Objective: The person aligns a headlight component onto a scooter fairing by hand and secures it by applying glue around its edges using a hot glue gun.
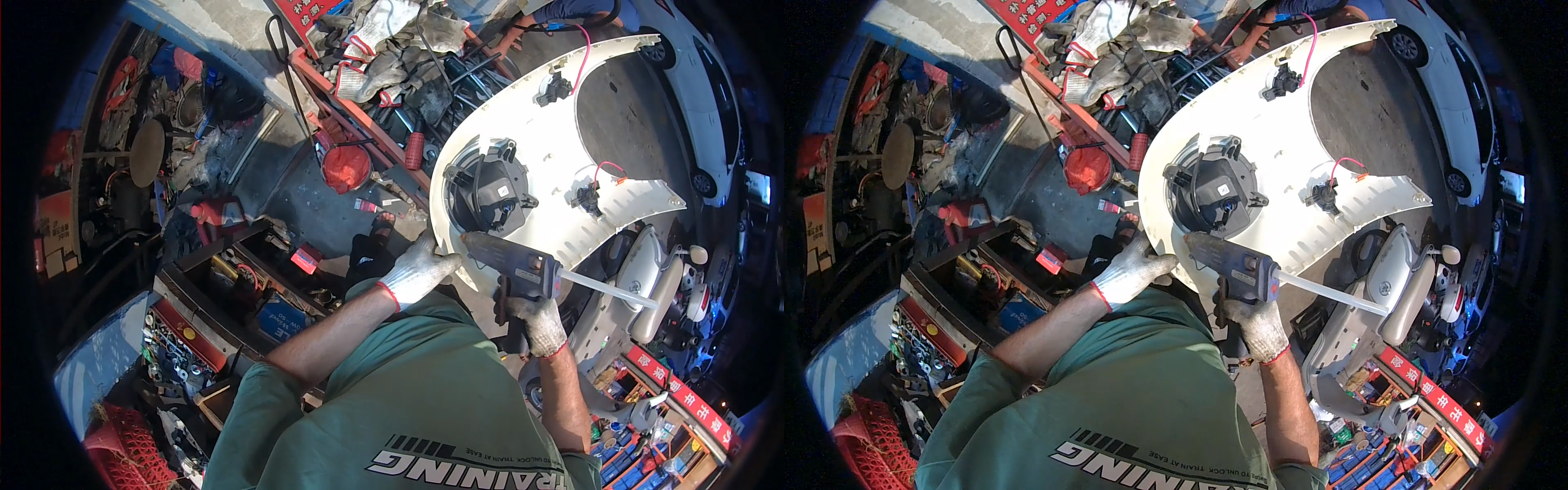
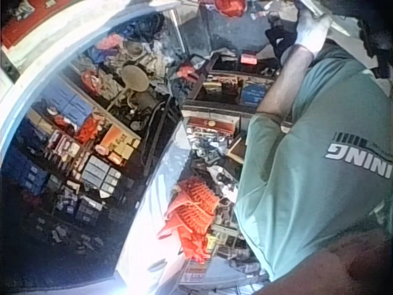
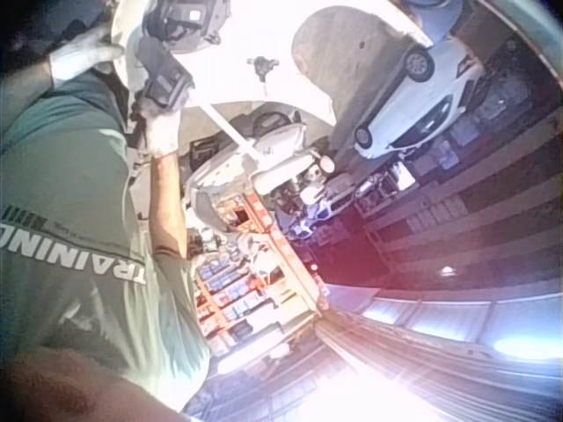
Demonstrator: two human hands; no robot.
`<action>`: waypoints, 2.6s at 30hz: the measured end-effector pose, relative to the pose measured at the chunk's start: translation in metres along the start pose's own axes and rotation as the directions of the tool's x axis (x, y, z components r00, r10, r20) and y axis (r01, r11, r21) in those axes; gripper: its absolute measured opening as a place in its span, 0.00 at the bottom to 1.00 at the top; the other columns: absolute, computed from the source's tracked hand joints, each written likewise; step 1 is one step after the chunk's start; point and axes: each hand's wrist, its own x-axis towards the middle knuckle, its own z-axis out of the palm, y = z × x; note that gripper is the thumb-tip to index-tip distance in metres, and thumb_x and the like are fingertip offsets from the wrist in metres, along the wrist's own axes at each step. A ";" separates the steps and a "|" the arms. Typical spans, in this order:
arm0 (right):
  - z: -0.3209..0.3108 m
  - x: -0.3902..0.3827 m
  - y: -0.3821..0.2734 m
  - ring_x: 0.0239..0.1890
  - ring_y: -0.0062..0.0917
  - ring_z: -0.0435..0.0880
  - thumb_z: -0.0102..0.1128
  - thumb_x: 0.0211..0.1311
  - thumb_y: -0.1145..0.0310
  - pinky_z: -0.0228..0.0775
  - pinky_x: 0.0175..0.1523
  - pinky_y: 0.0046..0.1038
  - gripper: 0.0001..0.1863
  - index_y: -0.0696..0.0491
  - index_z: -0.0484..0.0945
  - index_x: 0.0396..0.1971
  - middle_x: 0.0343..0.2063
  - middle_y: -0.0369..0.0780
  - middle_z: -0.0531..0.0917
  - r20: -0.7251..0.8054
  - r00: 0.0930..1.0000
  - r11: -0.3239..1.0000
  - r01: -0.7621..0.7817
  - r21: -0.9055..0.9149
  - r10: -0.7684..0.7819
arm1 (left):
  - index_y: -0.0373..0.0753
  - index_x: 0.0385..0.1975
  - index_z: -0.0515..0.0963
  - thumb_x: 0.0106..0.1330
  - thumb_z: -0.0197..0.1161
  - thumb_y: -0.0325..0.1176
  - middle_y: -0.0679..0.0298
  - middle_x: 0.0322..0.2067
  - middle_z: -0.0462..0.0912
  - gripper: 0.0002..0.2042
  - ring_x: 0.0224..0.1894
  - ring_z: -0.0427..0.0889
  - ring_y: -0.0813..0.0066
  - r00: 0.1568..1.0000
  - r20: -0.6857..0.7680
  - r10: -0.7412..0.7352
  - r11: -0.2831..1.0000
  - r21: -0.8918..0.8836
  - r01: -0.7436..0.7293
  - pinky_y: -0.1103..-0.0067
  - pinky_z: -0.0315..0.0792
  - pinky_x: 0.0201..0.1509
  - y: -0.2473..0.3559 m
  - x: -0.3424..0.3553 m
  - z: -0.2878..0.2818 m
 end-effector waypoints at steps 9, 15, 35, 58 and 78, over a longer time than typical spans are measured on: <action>0.007 -0.001 0.001 0.29 0.25 0.82 0.63 0.55 0.79 0.77 0.32 0.26 0.19 0.59 0.76 0.49 0.33 0.40 0.83 -0.063 0.998 0.999 0.017 -0.046 -0.020 | 0.30 0.62 0.67 0.69 0.66 0.36 0.54 0.50 0.80 0.26 0.48 0.83 0.71 1.000 0.002 -0.016 1.000 0.022 0.016 0.76 0.83 0.50 -0.004 0.001 -0.002; 0.007 0.004 0.003 0.26 0.26 0.81 0.62 0.53 0.77 0.75 0.31 0.27 0.15 0.58 0.78 0.43 0.28 0.40 0.82 -0.064 0.998 0.998 0.008 -0.054 -0.011 | 0.31 0.62 0.67 0.69 0.67 0.36 0.54 0.49 0.80 0.26 0.48 0.83 0.70 0.999 -0.024 -0.029 0.998 0.049 0.030 0.76 0.83 0.49 0.001 0.000 -0.001; 0.003 0.002 0.043 0.44 0.20 0.83 0.70 0.52 0.76 0.77 0.50 0.27 0.18 0.55 0.81 0.45 0.40 0.35 0.86 -0.118 0.986 0.975 0.092 -0.201 -0.117 | 0.32 0.58 0.72 0.65 0.64 0.27 0.57 0.50 0.81 0.21 0.48 0.83 0.64 0.991 0.004 0.136 0.991 -0.006 -0.136 0.68 0.84 0.49 -0.047 0.025 -0.012; 0.008 -0.010 0.004 0.33 0.20 0.85 0.66 0.54 0.79 0.78 0.36 0.25 0.15 0.58 0.79 0.43 0.34 0.38 0.85 -0.101 0.988 0.945 0.078 -0.317 -0.116 | 0.32 0.59 0.71 0.67 0.65 0.34 0.58 0.50 0.81 0.23 0.47 0.83 0.73 0.996 0.035 0.088 0.995 -0.057 -0.086 0.77 0.80 0.49 0.002 -0.004 -0.001; 0.007 0.005 0.007 0.26 0.22 0.81 0.61 0.51 0.81 0.75 0.30 0.25 0.13 0.58 0.76 0.39 0.28 0.38 0.80 -0.075 0.990 0.975 0.103 -0.197 -0.119 | 0.33 0.61 0.69 0.67 0.66 0.33 0.58 0.48 0.81 0.25 0.45 0.83 0.72 0.998 0.022 0.053 0.997 -0.059 -0.052 0.76 0.82 0.47 -0.014 0.010 -0.002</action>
